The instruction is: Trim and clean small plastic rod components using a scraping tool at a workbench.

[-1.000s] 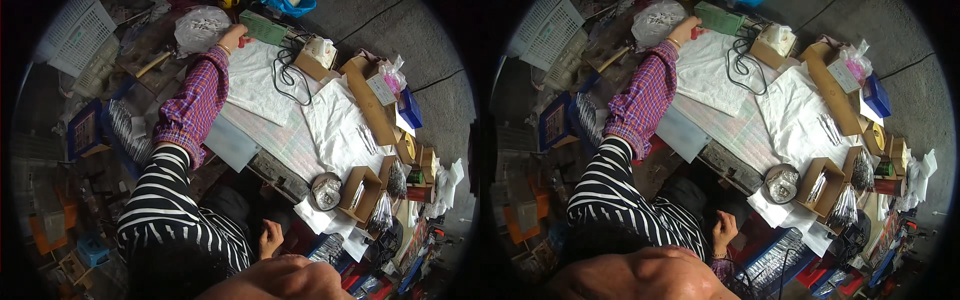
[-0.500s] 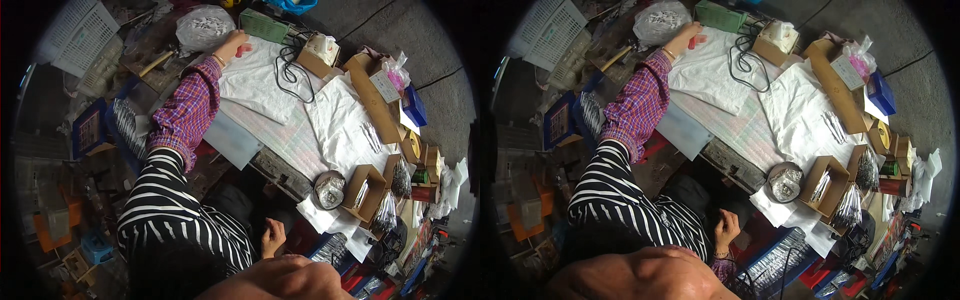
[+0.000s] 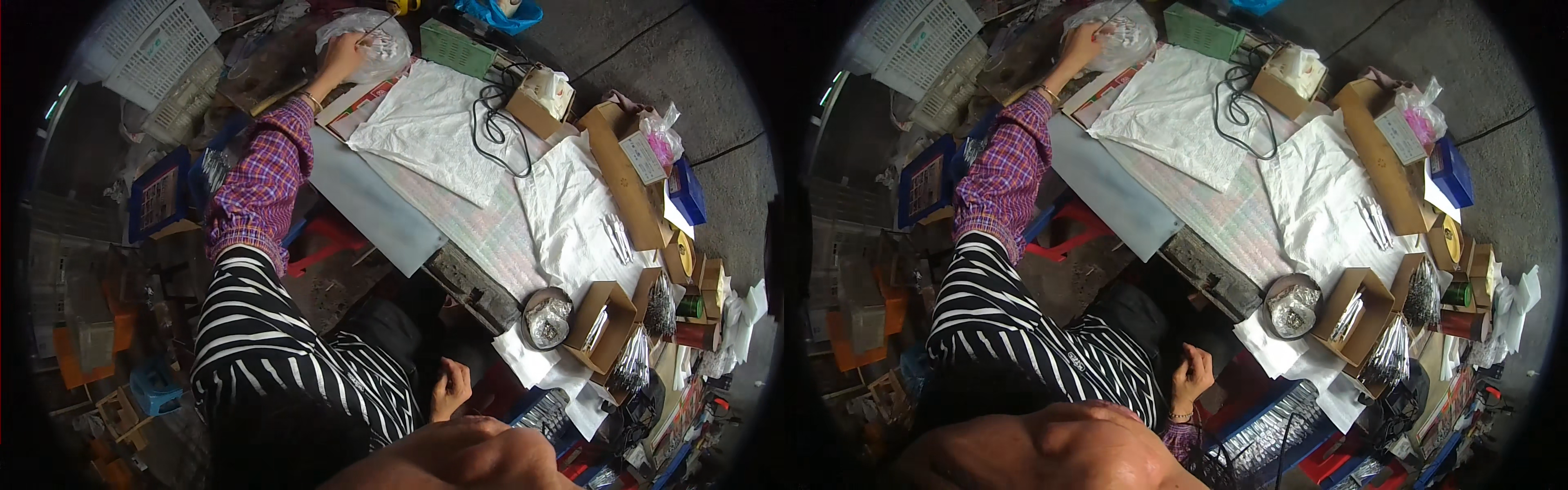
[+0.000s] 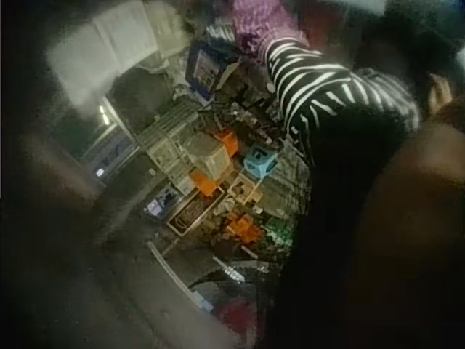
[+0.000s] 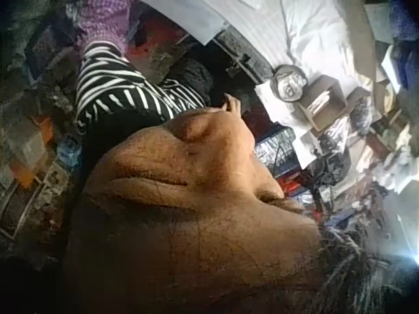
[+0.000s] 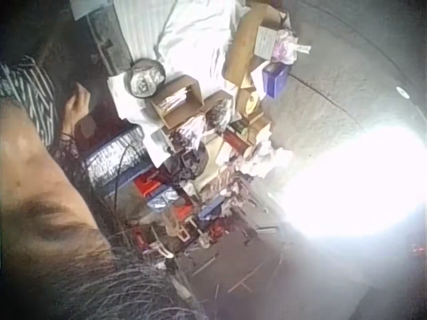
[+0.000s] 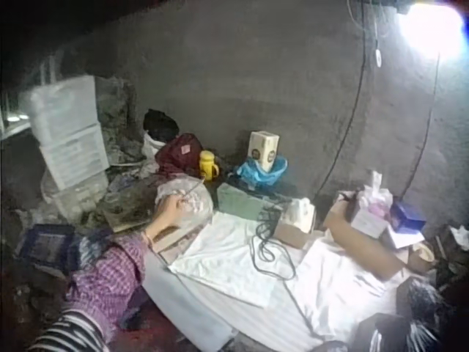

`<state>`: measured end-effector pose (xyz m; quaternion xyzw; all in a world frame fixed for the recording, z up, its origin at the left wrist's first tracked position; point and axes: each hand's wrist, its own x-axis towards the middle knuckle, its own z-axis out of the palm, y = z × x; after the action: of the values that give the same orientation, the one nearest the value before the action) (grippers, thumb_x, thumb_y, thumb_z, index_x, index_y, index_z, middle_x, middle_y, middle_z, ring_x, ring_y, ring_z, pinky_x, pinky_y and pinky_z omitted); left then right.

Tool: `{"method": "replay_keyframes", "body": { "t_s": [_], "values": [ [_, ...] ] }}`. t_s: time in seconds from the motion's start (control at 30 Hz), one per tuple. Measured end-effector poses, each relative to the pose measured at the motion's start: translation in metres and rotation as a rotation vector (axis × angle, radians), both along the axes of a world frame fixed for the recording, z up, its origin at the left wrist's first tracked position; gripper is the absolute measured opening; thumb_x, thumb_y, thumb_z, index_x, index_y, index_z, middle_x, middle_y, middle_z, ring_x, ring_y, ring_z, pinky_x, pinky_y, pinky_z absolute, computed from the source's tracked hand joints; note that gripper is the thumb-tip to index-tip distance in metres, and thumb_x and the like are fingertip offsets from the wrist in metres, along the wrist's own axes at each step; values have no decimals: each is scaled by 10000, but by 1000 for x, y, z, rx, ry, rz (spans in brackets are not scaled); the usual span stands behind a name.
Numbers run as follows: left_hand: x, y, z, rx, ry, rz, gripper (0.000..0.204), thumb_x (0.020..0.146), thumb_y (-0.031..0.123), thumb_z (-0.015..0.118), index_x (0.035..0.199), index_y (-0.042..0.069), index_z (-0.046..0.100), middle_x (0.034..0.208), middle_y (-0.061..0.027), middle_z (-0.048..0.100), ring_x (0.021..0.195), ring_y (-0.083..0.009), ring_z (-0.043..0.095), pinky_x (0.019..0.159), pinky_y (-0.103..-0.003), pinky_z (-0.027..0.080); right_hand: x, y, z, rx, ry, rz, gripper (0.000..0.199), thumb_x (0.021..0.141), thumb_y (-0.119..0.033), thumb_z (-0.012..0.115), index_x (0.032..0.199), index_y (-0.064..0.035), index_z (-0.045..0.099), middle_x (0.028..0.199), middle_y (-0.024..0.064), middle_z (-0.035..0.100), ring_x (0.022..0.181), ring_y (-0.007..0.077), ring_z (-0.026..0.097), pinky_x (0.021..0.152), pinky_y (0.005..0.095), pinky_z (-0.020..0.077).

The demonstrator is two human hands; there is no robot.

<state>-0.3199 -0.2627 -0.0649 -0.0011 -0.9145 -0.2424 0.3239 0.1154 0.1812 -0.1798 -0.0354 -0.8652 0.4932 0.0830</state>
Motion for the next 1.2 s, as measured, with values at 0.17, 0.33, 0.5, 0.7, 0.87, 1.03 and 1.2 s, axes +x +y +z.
{"method": "replay_keyframes", "body": {
  "t_s": [0.17,0.33,0.5,0.7,0.87,1.03,1.2],
  "values": [
    [5,-38,-32,-245,205,13,219,782,106,635,986,32,667,962,-141,656,845,-328,632,753,-362,495,2,-1,-3,-17,-12,-1,254,738,106,541,909,-27,675,840,103,630,715,203,630,633,267,499],
    [16,-8,-37,-127,216,-70,170,737,25,649,904,-8,650,932,-129,595,837,-323,601,737,-358,481,0,-1,0,4,34,-5,242,746,93,541,908,-29,674,834,107,626,717,206,630,636,272,498],
    [27,-7,-48,-78,192,-167,141,706,-55,637,845,-35,626,901,-129,562,828,-329,580,720,-371,465,-1,-1,2,5,13,5,239,758,87,544,919,-31,677,834,107,626,713,205,630,619,268,493],
    [34,-2,-48,-130,214,-140,137,711,-44,622,847,-32,628,914,-133,568,834,-336,589,699,-379,479,0,-1,3,9,29,0,241,762,89,553,925,-33,681,837,95,625,685,185,619,574,252,472],
    [47,-10,-49,-129,232,-143,110,754,20,649,860,-7,641,929,-126,602,846,-332,599,718,-351,484,1,-5,4,11,12,15,244,760,91,554,929,-31,682,838,91,623,691,167,616,564,239,463],
    [56,20,-38,-43,55,-207,122,746,17,603,849,36,666,815,-107,604,726,-251,625,657,-313,477,5,-4,-4,19,69,-25,261,743,99,546,922,-37,678,841,101,624,701,197,622,601,267,483],
    [73,64,-33,173,-55,-522,110,738,-51,604,797,23,661,802,-22,653,611,-64,522,531,-217,393,-6,-2,9,-18,41,-21,237,734,96,556,903,-35,659,841,105,624,666,223,614,572,268,471]
  ]
}}
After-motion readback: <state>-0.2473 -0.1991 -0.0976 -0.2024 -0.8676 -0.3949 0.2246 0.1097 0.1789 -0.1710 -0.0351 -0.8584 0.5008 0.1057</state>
